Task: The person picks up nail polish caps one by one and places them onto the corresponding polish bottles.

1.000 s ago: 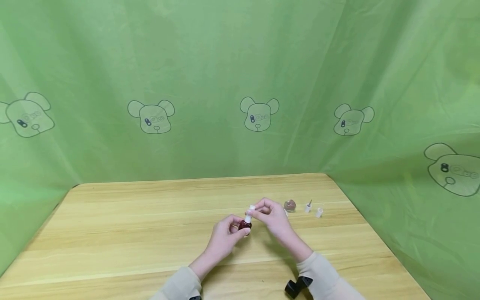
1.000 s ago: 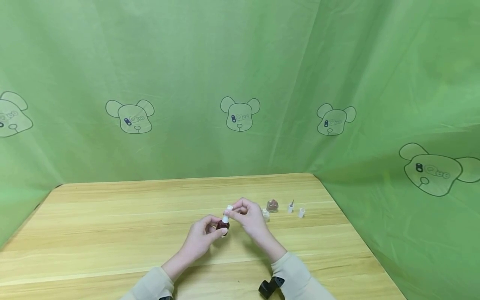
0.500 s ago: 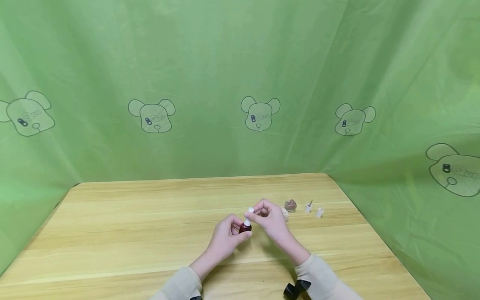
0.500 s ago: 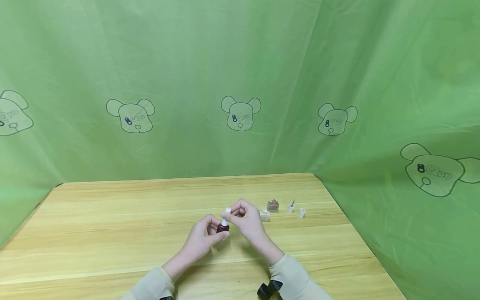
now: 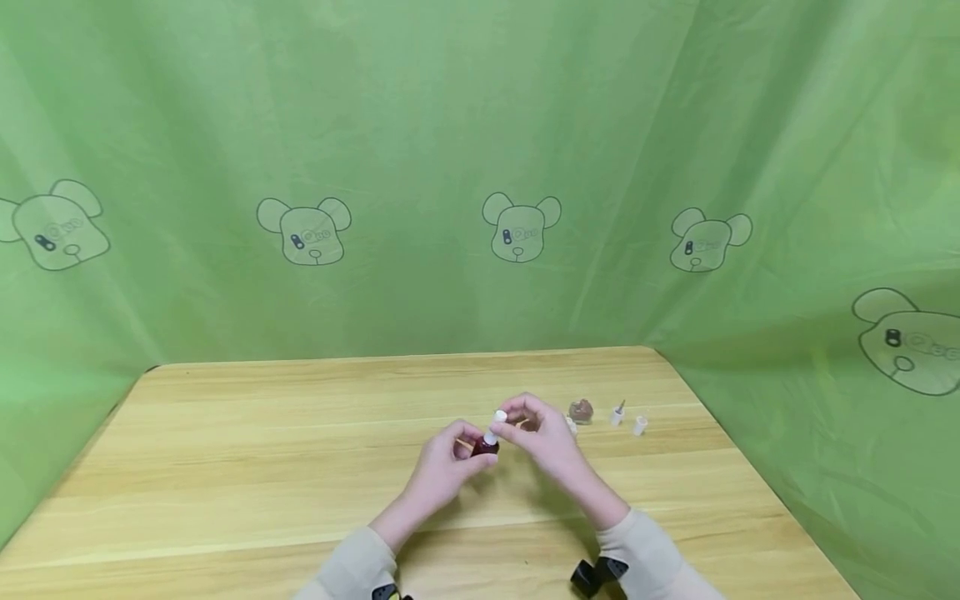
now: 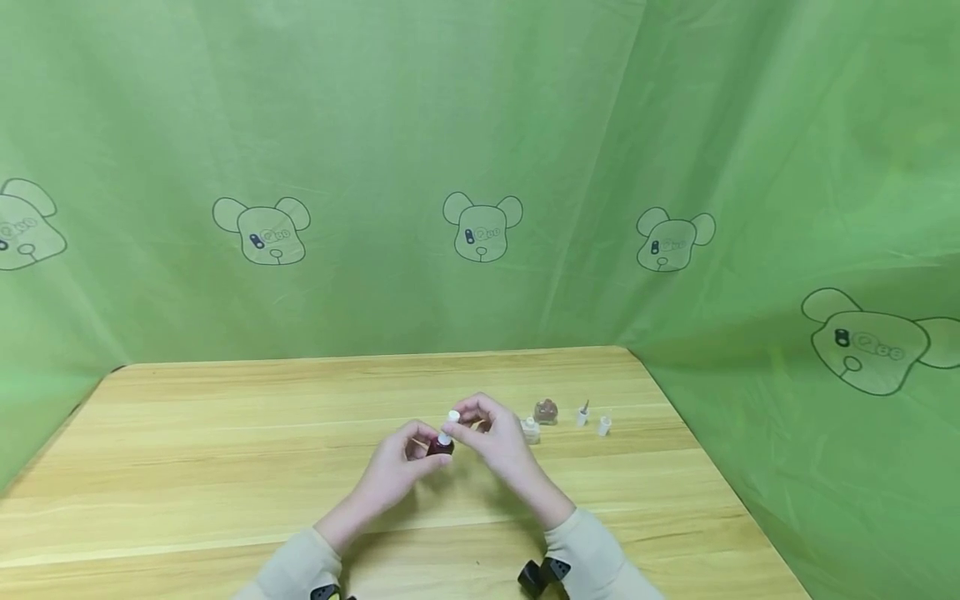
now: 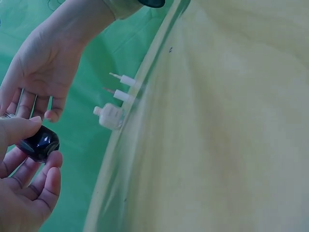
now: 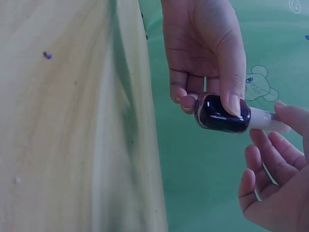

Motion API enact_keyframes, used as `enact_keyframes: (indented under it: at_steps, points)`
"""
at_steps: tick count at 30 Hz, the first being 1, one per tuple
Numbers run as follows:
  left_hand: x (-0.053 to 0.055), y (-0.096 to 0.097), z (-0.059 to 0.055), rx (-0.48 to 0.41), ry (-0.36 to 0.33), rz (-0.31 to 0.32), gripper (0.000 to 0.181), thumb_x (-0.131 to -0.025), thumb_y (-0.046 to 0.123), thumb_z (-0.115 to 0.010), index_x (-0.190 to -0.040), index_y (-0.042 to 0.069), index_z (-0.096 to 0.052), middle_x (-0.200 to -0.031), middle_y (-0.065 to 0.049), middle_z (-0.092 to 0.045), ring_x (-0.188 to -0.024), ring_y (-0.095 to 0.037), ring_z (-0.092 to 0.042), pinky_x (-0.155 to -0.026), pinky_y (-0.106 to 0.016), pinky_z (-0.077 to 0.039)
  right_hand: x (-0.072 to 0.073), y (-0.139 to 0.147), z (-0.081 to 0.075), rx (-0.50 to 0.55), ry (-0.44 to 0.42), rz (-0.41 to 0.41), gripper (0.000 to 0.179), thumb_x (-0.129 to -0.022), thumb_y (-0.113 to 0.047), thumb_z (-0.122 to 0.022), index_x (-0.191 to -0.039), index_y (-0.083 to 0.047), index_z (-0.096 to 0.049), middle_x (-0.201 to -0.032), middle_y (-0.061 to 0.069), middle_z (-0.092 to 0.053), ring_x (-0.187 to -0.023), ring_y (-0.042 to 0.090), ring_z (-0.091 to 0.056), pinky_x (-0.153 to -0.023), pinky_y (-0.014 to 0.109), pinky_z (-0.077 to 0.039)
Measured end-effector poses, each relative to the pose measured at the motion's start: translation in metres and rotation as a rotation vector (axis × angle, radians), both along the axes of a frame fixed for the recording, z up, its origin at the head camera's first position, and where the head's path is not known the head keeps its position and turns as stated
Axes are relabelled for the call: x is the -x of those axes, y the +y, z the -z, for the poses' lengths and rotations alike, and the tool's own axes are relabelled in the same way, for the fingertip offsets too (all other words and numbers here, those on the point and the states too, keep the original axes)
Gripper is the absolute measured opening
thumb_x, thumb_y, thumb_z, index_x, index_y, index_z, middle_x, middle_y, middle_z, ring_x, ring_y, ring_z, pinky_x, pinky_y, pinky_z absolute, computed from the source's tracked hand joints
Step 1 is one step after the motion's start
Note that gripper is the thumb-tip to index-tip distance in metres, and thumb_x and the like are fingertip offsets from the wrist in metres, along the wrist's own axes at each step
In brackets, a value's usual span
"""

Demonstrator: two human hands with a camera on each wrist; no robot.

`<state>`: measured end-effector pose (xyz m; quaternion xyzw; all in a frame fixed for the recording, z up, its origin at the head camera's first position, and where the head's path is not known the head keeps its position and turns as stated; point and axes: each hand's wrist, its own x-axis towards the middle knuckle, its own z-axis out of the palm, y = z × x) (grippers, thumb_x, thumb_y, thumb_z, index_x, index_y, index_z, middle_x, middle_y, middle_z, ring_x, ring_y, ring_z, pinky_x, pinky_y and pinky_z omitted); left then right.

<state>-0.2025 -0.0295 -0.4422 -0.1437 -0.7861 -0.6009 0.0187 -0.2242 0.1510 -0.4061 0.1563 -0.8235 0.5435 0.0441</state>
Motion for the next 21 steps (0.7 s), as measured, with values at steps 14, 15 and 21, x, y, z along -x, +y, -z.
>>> enact_keyframes:
  at_steps: [14,15,21]
  points:
    - [0.014,-0.026,-0.017,-0.041,-0.015,-0.075,0.026,-0.08,0.015,-0.078,-0.103,0.007,-0.067,-0.105,-0.011,-0.07,-0.077,-0.013,-0.06,-0.066,-0.02,-0.053,-0.002,0.016,-0.026,0.052,0.09,-0.03,0.024,-0.085,-0.011,-0.073,-0.105,-0.001,-0.065,-0.101,0.02,-0.07,-0.085,0.004,-0.063,-0.074,0.021,-0.052]
    - [0.016,-0.028,-0.018,-0.043,-0.015,-0.087,0.026,-0.08,0.014,-0.078,-0.103,0.007,-0.067,-0.105,-0.011,-0.07,-0.077,-0.013,-0.06,-0.066,-0.02,-0.053,-0.001,0.018,-0.028,0.052,0.094,-0.025,0.024,-0.085,-0.011,-0.073,-0.105,-0.001,-0.065,-0.102,0.021,-0.07,-0.085,0.004,-0.063,-0.074,0.021,-0.052]
    - [0.025,-0.048,-0.022,-0.043,-0.011,-0.165,0.026,-0.08,0.012,-0.078,-0.104,0.008,-0.068,-0.106,-0.01,-0.071,-0.077,-0.014,-0.062,-0.067,-0.022,-0.053,0.003,0.033,-0.034,0.076,0.099,-0.017,0.024,-0.088,-0.01,-0.071,-0.108,0.001,-0.063,-0.102,0.011,-0.071,-0.088,0.004,-0.064,-0.078,0.02,-0.053]
